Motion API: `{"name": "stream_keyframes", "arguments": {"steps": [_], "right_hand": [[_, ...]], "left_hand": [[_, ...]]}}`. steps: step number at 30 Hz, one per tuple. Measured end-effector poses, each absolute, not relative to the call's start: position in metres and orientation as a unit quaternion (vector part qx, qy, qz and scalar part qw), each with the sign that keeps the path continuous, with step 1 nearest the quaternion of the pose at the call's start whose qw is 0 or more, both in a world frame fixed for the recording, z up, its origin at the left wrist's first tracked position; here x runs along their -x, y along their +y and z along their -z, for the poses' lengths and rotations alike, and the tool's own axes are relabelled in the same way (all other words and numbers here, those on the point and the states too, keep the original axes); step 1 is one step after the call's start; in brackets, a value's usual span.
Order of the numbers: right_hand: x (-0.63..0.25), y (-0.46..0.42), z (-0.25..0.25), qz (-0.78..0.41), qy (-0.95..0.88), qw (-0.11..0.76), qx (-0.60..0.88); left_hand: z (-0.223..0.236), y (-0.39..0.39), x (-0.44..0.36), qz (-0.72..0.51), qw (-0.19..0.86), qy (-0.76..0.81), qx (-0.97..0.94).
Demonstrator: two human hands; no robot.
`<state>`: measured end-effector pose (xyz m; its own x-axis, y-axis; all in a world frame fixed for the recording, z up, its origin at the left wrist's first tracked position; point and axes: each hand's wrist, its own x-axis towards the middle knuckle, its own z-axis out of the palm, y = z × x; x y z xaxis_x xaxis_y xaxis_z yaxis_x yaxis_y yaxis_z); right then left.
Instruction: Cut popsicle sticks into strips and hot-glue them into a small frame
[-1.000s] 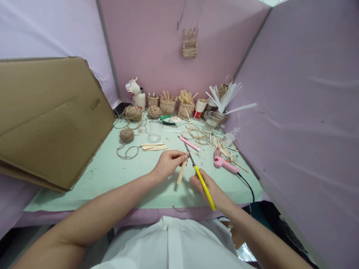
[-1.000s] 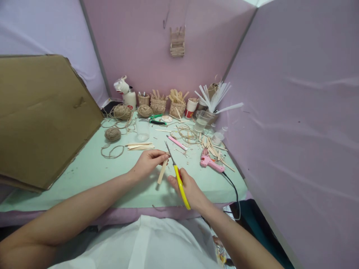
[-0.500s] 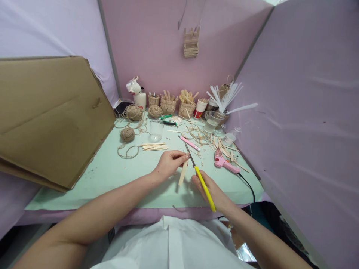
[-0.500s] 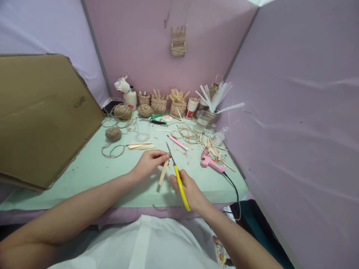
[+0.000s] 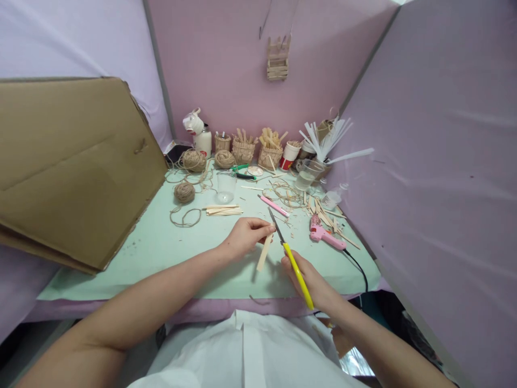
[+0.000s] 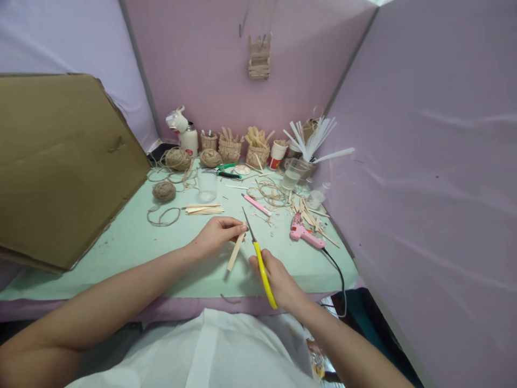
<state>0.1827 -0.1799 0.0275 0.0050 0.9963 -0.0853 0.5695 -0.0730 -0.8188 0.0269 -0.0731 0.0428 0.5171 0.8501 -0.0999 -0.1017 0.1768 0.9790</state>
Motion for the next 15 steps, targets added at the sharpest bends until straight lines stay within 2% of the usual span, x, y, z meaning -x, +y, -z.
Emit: {"name": "stream_keyframes", "arguments": {"steps": [4, 8, 15], "right_hand": [[-0.192, -0.182, -0.038, -0.388, -0.603, 0.311, 0.624], [-0.195, -0.184, -0.051, -0.414, -0.615, 0.283, 0.609], [-0.192, -0.186, -0.060, -0.409, -0.627, 0.254, 0.612]], "left_hand": [[-0.043, -0.071, -0.025, -0.323, 0.682, 0.352, -0.554], [-0.041, -0.071, -0.025, -0.314, 0.678, 0.345, -0.568], [-0.040, -0.072, -0.025, -0.314, 0.690, 0.325, -0.566]]}}
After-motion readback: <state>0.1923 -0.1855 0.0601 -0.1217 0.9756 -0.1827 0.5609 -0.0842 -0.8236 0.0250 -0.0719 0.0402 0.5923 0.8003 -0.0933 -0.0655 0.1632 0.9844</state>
